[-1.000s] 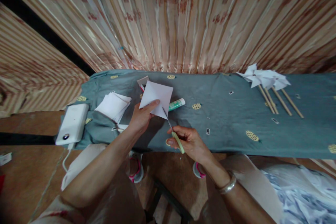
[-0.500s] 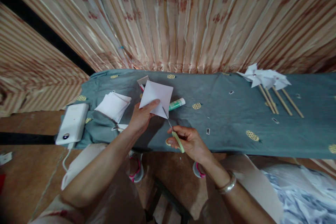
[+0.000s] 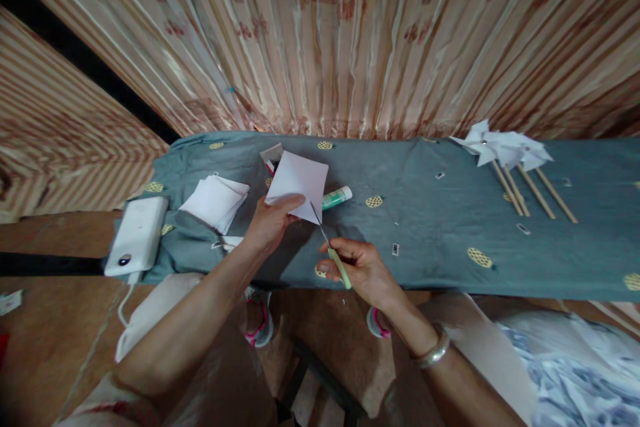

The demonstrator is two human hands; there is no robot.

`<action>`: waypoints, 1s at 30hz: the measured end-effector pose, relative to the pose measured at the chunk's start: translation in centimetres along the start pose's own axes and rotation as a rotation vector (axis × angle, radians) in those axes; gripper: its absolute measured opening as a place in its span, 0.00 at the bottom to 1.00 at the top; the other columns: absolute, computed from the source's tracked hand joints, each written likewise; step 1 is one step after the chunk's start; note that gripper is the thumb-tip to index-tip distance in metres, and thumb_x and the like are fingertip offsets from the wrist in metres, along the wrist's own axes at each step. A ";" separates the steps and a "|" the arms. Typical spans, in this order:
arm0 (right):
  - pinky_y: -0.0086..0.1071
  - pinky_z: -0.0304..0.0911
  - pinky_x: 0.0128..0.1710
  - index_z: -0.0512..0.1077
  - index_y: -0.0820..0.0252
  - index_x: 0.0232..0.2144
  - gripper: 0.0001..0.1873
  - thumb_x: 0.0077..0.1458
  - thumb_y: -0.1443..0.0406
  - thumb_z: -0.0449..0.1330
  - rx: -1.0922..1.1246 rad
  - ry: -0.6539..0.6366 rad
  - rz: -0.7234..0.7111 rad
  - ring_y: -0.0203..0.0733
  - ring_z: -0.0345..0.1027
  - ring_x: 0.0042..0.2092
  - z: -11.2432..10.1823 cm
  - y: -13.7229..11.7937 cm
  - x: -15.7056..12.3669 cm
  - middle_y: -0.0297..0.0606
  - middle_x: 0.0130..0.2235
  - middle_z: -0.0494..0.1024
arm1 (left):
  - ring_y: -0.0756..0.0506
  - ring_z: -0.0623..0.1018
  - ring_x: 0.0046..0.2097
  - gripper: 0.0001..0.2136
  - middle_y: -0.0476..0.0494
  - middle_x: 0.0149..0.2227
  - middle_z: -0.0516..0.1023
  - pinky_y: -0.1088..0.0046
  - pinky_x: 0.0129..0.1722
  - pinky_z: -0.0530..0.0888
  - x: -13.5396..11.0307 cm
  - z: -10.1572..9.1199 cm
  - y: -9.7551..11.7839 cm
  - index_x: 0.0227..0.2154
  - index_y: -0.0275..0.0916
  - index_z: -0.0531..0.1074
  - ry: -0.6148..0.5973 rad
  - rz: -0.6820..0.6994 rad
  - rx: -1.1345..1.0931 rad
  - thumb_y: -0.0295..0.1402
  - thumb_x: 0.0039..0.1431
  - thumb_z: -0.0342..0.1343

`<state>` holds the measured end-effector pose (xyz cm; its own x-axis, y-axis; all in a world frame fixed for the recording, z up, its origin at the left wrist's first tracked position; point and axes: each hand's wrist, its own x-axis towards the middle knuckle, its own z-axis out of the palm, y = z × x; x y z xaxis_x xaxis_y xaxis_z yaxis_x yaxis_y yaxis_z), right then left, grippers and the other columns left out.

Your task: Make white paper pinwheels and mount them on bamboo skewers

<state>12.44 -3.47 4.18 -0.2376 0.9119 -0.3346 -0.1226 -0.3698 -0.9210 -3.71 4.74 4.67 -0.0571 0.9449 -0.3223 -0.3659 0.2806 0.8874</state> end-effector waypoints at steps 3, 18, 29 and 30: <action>0.24 0.56 0.19 0.75 0.60 0.30 0.22 0.37 0.52 0.73 -0.009 -0.010 -0.018 0.27 0.59 0.19 0.0 0.1 0.0 0.26 0.19 0.70 | 0.47 0.77 0.28 0.13 0.47 0.25 0.79 0.72 0.28 0.74 0.0 0.0 0.0 0.25 0.34 0.77 -0.001 -0.004 0.000 0.31 0.32 0.69; 0.25 0.57 0.21 0.76 0.60 0.32 0.22 0.37 0.54 0.74 -0.040 -0.018 -0.020 0.29 0.60 0.21 -0.4 0.5 0.0 0.27 0.20 0.71 | 0.47 0.76 0.28 0.14 0.46 0.25 0.78 0.71 0.28 0.73 0.0 0.1 0.2 0.25 0.34 0.76 0.003 0.013 0.031 0.32 0.31 0.69; 0.25 0.61 0.22 0.76 0.59 0.32 0.23 0.37 0.52 0.74 -0.040 -0.026 -0.011 0.29 0.63 0.22 -0.4 0.1 -0.1 0.27 0.21 0.72 | 0.48 0.75 0.26 0.13 0.47 0.24 0.78 0.74 0.25 0.70 -0.1 0.2 0.2 0.24 0.34 0.76 -0.001 0.003 0.029 0.32 0.30 0.68; 0.25 0.61 0.22 0.76 0.59 0.32 0.23 0.37 0.52 0.74 -0.037 -0.027 -0.010 0.29 0.63 0.22 -0.4 0.1 -0.1 0.26 0.21 0.72 | 0.48 0.75 0.26 0.13 0.48 0.24 0.78 0.74 0.25 0.70 -0.1 0.2 0.2 0.24 0.34 0.76 0.001 -0.002 0.028 0.32 0.30 0.68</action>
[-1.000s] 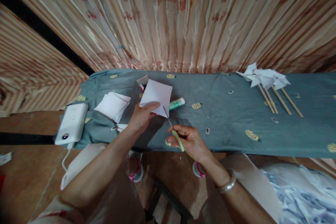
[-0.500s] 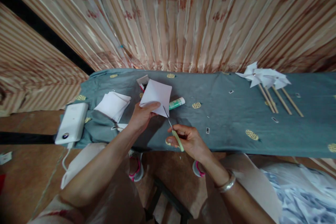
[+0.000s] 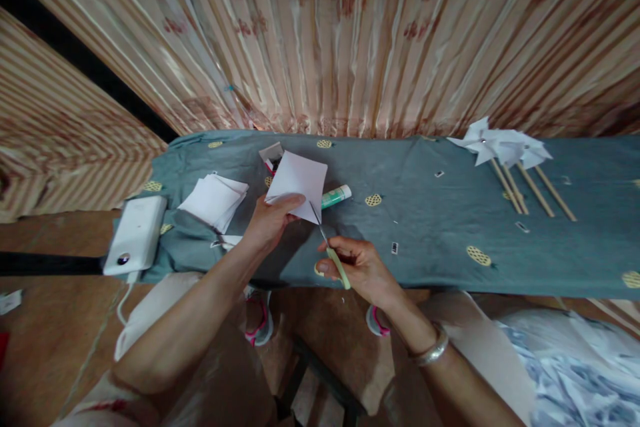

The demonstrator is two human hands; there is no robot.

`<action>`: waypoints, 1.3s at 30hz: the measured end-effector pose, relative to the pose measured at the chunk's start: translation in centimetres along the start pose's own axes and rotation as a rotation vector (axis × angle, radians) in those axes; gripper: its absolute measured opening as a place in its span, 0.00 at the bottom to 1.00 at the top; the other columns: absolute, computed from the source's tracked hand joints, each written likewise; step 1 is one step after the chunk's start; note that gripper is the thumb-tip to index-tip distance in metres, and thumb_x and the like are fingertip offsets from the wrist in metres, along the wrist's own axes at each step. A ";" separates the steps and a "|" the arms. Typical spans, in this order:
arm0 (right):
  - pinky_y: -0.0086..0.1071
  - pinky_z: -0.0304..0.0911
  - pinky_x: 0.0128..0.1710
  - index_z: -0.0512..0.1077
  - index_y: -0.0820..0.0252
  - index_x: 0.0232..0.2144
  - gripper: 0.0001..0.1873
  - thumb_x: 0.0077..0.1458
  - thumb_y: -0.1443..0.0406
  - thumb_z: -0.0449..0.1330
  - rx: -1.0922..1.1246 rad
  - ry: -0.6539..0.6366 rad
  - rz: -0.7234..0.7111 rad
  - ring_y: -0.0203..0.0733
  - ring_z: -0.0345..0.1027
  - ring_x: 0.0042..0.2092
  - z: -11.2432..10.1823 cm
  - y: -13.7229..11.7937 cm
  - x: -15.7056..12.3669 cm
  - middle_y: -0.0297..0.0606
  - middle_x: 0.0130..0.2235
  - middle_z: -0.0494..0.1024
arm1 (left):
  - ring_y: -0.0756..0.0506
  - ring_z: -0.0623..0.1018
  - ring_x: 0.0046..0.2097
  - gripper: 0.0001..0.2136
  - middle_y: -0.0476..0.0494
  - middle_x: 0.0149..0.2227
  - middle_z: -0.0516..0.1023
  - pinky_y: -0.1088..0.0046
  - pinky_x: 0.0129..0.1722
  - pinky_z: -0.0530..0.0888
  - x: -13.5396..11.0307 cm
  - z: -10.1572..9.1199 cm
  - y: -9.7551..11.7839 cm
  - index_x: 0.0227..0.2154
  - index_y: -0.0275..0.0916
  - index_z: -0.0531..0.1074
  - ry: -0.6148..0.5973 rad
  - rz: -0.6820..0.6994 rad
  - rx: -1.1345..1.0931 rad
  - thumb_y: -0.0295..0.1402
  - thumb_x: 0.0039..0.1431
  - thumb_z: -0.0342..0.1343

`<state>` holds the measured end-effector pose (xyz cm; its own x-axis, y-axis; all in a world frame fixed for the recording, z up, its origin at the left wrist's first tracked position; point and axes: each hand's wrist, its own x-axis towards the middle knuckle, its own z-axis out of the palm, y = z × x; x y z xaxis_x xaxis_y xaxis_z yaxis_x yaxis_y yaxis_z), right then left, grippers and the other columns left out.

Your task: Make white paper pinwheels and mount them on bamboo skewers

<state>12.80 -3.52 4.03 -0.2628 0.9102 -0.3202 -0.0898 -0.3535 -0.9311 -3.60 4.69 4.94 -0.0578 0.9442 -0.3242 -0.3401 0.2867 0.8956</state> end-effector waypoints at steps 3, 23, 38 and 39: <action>0.25 0.61 0.22 0.76 0.59 0.32 0.23 0.38 0.51 0.73 0.004 0.000 -0.009 0.29 0.63 0.21 0.0 0.0 0.0 0.26 0.20 0.72 | 0.49 0.74 0.26 0.12 0.48 0.23 0.77 0.75 0.25 0.70 -0.1 0.1 0.1 0.24 0.34 0.76 0.000 -0.001 0.010 0.31 0.31 0.68; 0.26 0.61 0.22 0.76 0.59 0.31 0.24 0.35 0.49 0.73 0.020 0.037 -0.016 0.31 0.63 0.22 0.1 0.1 0.2 0.28 0.21 0.71 | 0.49 0.74 0.25 0.12 0.49 0.23 0.77 0.74 0.25 0.69 -0.7 0.2 -0.3 0.22 0.35 0.75 -0.060 -0.006 0.027 0.33 0.31 0.69; 0.25 0.58 0.19 0.75 0.59 0.29 0.24 0.33 0.51 0.75 0.055 0.060 0.011 0.28 0.60 0.19 0.4 -0.2 0.2 0.26 0.18 0.70 | 0.49 0.74 0.25 0.11 0.49 0.22 0.76 0.74 0.25 0.69 -0.9 0.2 -0.1 0.22 0.35 0.74 -0.076 -0.009 0.038 0.33 0.32 0.68; 0.25 0.58 0.19 0.75 0.59 0.28 0.24 0.32 0.51 0.75 0.060 0.060 0.013 0.28 0.60 0.19 0.4 -0.3 0.2 0.26 0.18 0.70 | 0.48 0.74 0.25 0.11 0.49 0.22 0.76 0.74 0.25 0.69 -0.9 0.2 -0.1 0.22 0.36 0.74 -0.075 -0.009 0.039 0.33 0.32 0.68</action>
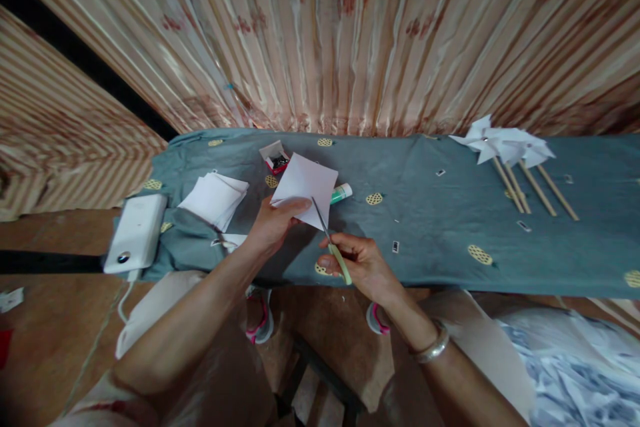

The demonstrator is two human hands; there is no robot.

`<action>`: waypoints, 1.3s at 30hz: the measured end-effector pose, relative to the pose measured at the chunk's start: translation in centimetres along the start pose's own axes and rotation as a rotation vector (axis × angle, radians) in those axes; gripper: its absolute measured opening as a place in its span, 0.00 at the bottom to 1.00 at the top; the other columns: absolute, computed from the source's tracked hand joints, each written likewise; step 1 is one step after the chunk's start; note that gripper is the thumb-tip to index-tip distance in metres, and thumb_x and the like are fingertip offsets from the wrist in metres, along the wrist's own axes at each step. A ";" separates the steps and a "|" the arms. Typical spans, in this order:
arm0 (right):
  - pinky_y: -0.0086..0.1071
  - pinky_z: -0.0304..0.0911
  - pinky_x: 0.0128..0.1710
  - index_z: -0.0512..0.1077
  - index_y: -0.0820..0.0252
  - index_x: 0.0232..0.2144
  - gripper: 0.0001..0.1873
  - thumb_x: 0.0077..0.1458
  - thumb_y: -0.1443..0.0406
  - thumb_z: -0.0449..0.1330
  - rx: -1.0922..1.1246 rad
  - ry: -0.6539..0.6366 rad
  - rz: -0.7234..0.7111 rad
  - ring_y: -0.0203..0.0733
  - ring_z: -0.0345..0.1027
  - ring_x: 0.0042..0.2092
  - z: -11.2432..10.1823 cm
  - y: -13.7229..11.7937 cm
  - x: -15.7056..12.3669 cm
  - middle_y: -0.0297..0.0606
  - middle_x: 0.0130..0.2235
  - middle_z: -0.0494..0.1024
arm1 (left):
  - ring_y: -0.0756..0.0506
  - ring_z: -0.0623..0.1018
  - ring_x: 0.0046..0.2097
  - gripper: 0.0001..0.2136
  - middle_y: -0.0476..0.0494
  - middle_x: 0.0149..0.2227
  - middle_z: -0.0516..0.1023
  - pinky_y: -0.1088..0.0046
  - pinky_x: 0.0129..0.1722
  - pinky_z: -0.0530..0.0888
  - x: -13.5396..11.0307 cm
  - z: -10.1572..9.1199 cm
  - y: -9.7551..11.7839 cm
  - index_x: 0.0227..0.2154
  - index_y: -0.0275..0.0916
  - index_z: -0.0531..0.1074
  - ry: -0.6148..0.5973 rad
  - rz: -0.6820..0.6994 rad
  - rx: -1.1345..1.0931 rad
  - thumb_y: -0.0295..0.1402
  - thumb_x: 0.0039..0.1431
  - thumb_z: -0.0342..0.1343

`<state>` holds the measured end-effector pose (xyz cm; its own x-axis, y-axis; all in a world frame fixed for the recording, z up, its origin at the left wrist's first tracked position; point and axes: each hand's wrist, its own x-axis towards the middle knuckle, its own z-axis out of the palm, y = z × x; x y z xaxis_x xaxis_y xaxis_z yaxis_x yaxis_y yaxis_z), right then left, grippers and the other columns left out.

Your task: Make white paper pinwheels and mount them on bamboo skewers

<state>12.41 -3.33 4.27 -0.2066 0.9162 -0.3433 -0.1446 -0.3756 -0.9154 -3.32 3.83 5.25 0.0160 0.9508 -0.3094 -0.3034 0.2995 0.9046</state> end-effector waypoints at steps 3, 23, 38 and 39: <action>0.25 0.59 0.19 0.75 0.59 0.28 0.24 0.32 0.50 0.75 0.000 0.004 0.004 0.29 0.61 0.19 0.0 0.0 0.0 0.26 0.18 0.70 | 0.48 0.75 0.26 0.12 0.48 0.23 0.77 0.73 0.27 0.70 -0.1 0.1 0.1 0.22 0.36 0.75 0.015 -0.007 -0.001 0.32 0.31 0.68; 0.26 0.58 0.19 0.74 0.59 0.29 0.24 0.36 0.48 0.72 -0.064 -0.007 -0.036 0.30 0.60 0.20 0.0 0.0 0.0 0.27 0.18 0.69 | 0.46 0.76 0.28 0.12 0.47 0.25 0.78 0.73 0.27 0.71 0.0 0.1 0.0 0.23 0.36 0.75 0.024 -0.008 0.033 0.34 0.32 0.68; 0.26 0.58 0.20 0.75 0.58 0.30 0.24 0.34 0.51 0.74 -0.018 -0.001 0.009 0.30 0.61 0.21 0.0 0.3 0.0 0.26 0.19 0.69 | 0.47 0.76 0.26 0.12 0.47 0.23 0.78 0.73 0.26 0.70 0.3 0.0 0.0 0.23 0.35 0.76 0.032 -0.009 0.014 0.32 0.31 0.68; 0.25 0.58 0.20 0.75 0.59 0.30 0.24 0.33 0.52 0.75 -0.021 -0.003 0.009 0.30 0.61 0.21 0.0 0.3 0.0 0.26 0.19 0.69 | 0.47 0.76 0.26 0.12 0.47 0.24 0.78 0.73 0.26 0.70 0.3 0.0 0.0 0.23 0.35 0.76 0.037 -0.008 0.012 0.32 0.31 0.68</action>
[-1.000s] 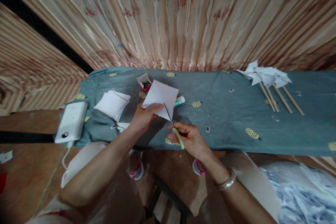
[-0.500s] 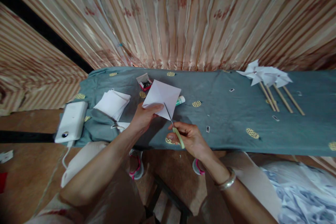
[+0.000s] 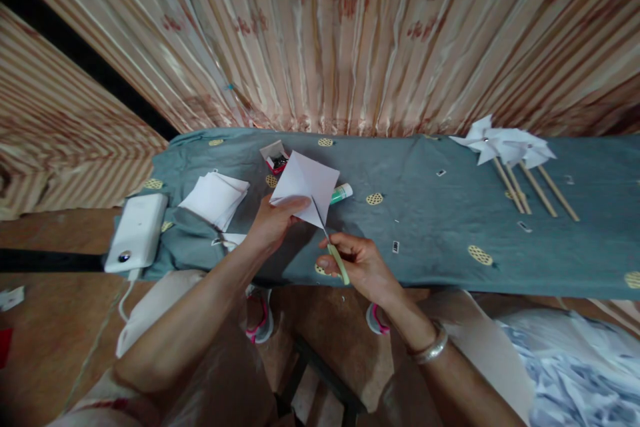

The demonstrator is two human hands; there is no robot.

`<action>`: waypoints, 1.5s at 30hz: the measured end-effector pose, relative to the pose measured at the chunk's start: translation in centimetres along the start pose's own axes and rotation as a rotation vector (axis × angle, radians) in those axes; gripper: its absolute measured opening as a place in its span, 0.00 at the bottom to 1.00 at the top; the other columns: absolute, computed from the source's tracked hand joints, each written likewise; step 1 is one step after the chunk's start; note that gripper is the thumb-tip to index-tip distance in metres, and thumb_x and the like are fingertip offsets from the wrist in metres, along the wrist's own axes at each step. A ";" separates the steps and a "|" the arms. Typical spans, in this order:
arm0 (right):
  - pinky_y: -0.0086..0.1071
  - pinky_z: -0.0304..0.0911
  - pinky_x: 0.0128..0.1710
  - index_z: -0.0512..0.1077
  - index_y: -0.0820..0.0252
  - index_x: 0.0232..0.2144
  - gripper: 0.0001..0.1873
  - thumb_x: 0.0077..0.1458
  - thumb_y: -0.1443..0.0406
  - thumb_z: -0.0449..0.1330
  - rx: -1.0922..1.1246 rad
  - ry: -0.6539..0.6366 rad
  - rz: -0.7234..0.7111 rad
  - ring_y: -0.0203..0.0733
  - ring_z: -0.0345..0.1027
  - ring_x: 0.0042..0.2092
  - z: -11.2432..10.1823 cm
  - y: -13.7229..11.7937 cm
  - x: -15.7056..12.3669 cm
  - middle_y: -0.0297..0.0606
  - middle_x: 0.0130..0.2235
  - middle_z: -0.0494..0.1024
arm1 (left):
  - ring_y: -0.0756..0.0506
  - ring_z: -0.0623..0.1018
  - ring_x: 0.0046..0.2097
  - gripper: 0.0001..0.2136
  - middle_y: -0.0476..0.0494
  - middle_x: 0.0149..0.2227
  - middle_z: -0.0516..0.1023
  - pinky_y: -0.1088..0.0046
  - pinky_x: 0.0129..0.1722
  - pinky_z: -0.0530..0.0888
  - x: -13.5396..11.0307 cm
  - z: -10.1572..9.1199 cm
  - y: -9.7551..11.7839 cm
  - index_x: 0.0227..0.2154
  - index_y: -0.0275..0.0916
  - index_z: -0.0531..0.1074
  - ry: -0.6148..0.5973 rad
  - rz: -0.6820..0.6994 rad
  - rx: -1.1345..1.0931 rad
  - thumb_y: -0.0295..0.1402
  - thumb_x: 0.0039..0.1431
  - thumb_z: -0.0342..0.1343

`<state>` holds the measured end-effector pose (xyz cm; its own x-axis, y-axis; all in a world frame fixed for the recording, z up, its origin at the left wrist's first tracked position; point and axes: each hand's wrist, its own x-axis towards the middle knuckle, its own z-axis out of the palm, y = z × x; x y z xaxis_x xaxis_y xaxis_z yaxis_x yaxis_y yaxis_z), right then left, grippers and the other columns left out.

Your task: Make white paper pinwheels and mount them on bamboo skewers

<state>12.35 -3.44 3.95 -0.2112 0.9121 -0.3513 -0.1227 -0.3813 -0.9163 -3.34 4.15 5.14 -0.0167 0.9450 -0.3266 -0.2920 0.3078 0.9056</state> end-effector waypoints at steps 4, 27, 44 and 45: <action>0.25 0.57 0.21 0.75 0.59 0.31 0.24 0.34 0.52 0.75 -0.039 -0.029 0.000 0.30 0.61 0.21 -0.2 0.0 -0.1 0.27 0.20 0.71 | 0.47 0.76 0.27 0.13 0.47 0.24 0.78 0.72 0.27 0.71 0.4 -0.3 0.2 0.24 0.34 0.76 0.012 0.020 -0.044 0.32 0.31 0.69; 0.27 0.59 0.23 0.77 0.60 0.34 0.26 0.43 0.45 0.69 -0.153 -0.263 0.030 0.33 0.64 0.24 -5.7 -1.8 -0.8 0.34 0.23 0.76 | 0.46 0.77 0.27 0.18 0.43 0.26 0.80 0.70 0.30 0.74 1.0 -0.9 0.5 0.26 0.33 0.77 0.022 0.051 -0.178 0.36 0.29 0.72; 0.28 0.59 0.24 0.78 0.55 0.31 0.26 0.31 0.47 0.74 0.154 0.318 -0.235 0.35 0.67 0.26 -4.5 -2.8 2.6 0.32 0.25 0.78 | 0.45 0.77 0.28 0.14 0.44 0.27 0.82 0.72 0.31 0.72 0.2 0.0 -1.3 0.27 0.34 0.80 -0.148 0.005 0.084 0.36 0.34 0.70; 0.28 0.60 0.25 0.78 0.54 0.31 0.25 0.30 0.49 0.75 0.170 0.338 -0.248 0.34 0.67 0.27 -4.5 -2.7 2.8 0.31 0.26 0.78 | 0.46 0.77 0.28 0.13 0.44 0.26 0.81 0.72 0.30 0.72 0.1 0.1 -1.4 0.26 0.34 0.80 -0.157 -0.013 0.099 0.35 0.33 0.70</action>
<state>16.47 0.78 4.59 0.1700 0.9661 -0.1945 -0.2929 -0.1389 -0.9460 -2.82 3.83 3.88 0.1384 0.9442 -0.2989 -0.1958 0.3219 0.9263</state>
